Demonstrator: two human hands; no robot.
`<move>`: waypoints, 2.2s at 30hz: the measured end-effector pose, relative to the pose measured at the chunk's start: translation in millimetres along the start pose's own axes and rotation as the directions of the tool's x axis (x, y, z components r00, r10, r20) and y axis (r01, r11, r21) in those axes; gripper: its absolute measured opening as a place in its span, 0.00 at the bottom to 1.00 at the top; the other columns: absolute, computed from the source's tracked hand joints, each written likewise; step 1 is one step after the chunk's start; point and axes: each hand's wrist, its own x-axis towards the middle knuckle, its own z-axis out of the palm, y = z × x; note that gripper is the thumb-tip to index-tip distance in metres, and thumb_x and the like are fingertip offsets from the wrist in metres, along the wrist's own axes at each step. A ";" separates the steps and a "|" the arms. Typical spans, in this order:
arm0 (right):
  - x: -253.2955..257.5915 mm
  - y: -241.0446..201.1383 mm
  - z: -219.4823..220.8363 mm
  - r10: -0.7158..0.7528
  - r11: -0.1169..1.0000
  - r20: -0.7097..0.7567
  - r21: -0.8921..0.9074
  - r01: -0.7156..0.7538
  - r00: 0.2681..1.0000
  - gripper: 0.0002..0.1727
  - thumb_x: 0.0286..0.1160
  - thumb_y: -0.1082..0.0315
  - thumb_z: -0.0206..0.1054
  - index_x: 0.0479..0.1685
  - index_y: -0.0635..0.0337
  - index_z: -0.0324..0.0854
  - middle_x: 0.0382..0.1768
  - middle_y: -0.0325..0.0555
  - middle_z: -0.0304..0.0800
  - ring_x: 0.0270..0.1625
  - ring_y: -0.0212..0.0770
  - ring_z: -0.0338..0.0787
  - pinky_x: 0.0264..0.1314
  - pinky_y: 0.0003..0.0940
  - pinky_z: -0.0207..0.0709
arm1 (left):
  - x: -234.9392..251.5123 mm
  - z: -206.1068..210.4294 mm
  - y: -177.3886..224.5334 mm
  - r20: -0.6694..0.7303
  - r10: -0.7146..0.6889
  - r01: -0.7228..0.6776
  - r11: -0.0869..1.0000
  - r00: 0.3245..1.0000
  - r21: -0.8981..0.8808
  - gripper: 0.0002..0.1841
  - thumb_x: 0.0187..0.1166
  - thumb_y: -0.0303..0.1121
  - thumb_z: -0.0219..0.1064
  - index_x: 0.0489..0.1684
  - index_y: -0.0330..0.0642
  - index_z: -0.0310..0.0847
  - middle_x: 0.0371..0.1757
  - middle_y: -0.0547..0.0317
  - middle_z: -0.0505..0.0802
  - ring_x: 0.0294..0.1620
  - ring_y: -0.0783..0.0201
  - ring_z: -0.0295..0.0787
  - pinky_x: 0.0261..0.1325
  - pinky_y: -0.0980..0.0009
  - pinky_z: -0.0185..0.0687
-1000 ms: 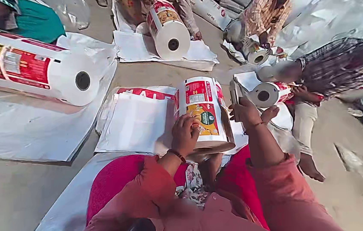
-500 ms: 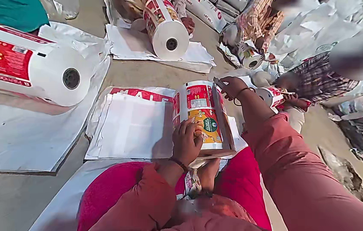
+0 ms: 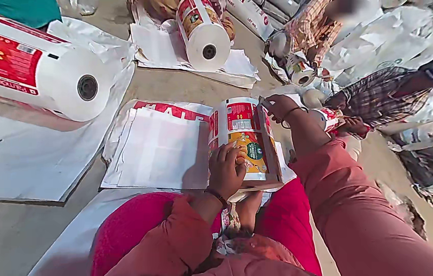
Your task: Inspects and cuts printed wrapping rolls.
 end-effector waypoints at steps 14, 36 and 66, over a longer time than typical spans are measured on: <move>-8.2 -10.8 -29.9 -0.084 0.987 0.120 -0.128 0.099 0.989 0.23 0.89 0.67 0.57 0.82 0.52 0.73 0.46 0.55 0.91 0.30 0.43 0.87 0.35 0.42 0.82 | 1.1 0.4 -1.5 -0.033 0.016 -0.015 1.000 0.999 0.011 0.23 0.81 0.49 0.59 0.71 0.52 0.83 0.83 0.54 0.79 0.87 0.46 0.68 0.82 0.37 0.63; -3.5 12.9 0.8 -0.063 0.991 -0.049 0.114 0.069 0.997 0.25 0.93 0.52 0.52 0.81 0.51 0.74 0.49 0.57 0.92 0.35 0.50 0.91 0.41 0.50 0.86 | 1.6 2.7 1.3 -0.027 0.014 -0.013 0.999 1.000 0.034 0.23 0.82 0.49 0.59 0.70 0.52 0.83 0.83 0.55 0.79 0.86 0.49 0.69 0.83 0.40 0.63; -26.5 -1.8 -16.5 -0.067 0.986 0.144 -0.142 0.088 0.987 0.22 0.95 0.58 0.50 0.81 0.50 0.74 0.43 0.55 0.89 0.28 0.45 0.85 0.33 0.44 0.82 | 1.9 4.3 -0.3 -0.043 0.012 -0.010 0.999 0.999 0.039 0.24 0.82 0.51 0.57 0.70 0.52 0.83 0.84 0.55 0.78 0.86 0.47 0.69 0.83 0.39 0.63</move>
